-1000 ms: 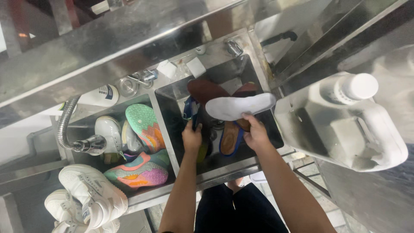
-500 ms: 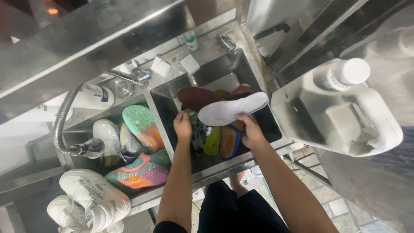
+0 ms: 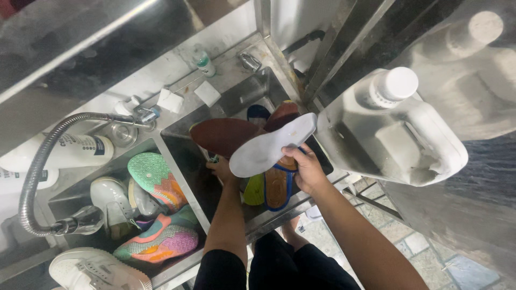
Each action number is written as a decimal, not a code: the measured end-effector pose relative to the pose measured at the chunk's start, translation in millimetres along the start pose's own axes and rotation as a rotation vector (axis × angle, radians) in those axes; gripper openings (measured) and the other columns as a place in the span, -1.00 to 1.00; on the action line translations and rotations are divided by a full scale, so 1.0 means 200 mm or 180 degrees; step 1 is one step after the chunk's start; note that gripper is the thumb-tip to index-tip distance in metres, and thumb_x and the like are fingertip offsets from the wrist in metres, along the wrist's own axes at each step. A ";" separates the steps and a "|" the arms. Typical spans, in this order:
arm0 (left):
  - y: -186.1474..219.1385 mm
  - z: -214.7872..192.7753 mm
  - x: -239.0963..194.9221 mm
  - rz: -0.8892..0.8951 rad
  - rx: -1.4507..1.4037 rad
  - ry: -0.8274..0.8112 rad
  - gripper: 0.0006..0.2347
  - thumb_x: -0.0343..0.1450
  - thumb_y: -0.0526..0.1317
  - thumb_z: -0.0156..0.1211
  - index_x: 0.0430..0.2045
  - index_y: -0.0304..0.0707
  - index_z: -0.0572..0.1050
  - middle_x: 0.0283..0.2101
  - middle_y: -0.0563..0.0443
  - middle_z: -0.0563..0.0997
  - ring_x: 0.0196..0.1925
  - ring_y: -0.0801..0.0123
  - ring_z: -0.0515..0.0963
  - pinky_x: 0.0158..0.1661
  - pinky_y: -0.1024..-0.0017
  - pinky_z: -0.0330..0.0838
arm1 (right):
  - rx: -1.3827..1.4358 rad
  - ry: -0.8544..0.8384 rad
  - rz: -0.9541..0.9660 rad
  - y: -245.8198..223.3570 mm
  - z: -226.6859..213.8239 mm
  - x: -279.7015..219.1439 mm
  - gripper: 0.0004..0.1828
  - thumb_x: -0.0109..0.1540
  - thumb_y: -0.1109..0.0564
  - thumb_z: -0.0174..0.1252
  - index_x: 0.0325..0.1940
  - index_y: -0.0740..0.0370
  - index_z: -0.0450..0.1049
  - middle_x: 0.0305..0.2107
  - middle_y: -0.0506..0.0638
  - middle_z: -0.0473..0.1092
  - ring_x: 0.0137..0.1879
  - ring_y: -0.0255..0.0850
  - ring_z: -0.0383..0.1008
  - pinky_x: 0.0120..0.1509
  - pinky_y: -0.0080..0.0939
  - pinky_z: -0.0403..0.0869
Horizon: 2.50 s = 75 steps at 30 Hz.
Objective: The person washes several pairs of shoes and sandals in a stainless steel sink using a handheld sprayer. They then move the footwear to a metal grate and use a steam cleaner to sanitize the soles and uppers of each item.
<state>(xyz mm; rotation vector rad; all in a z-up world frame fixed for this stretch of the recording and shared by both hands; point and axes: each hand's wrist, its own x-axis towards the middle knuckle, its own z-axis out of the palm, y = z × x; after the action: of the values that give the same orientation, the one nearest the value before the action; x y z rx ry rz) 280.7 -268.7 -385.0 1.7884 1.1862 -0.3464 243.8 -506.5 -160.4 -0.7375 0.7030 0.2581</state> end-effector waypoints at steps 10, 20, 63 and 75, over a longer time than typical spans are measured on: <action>0.15 -0.44 0.07 0.1027 -0.1478 -0.1650 -0.67 0.31 -0.23 0.10 -0.09 -0.42 0.51 -0.11 -0.12 0.63 -0.08 0.23 0.62 -0.04 0.35 0.49 | -0.0167 -0.0259 -0.0314 -0.08 0.22 -0.15 -0.64 0.18 0.24 0.25 0.06 0.36 0.48 -0.12 0.10 0.54 0.03 -0.08 0.57 0.23 -0.04 0.53; 0.42 -1.06 -0.62 0.0625 -0.2447 -0.2538 -0.84 0.33 -0.28 0.05 -0.37 -0.40 0.49 -0.29 -0.06 0.56 -0.23 0.29 0.60 -0.16 0.36 0.55 | -0.1311 -0.0114 -0.1390 -0.11 -0.01 -0.78 -0.76 0.23 0.30 0.25 -0.01 0.34 0.53 -0.14 0.05 0.56 -0.04 -0.24 0.57 0.12 -0.22 0.53; 0.62 0.99 -4.27 0.2081 -0.1947 -0.5346 -0.65 0.31 -0.44 0.10 0.00 -0.61 0.44 -0.11 -0.21 0.61 -0.03 0.20 0.63 0.14 0.29 0.50 | 0.0059 0.1405 -0.2424 -1.37 -2.54 -2.18 -0.69 0.18 0.28 0.24 0.01 0.35 0.51 -0.11 0.09 0.55 -0.02 -0.18 0.58 0.14 -0.18 0.52; 0.52 1.50 -3.42 0.2808 -0.0656 -0.0101 -0.50 0.27 -0.18 0.47 -0.01 -0.45 0.37 0.25 -0.38 0.20 0.24 -0.13 0.32 0.22 0.03 0.29 | -0.1311 0.0325 -0.1380 -1.63 -2.21 -0.82 -0.54 0.18 0.18 0.23 0.14 0.39 0.43 -0.14 0.06 0.54 -0.05 -0.17 0.56 0.08 -0.21 0.54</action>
<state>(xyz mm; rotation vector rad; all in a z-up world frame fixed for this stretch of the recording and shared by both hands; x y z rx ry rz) 102.2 -914.8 -38.8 1.9157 0.3085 0.2556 50.4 -1044.5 -112.2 -1.2810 0.5732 -0.0366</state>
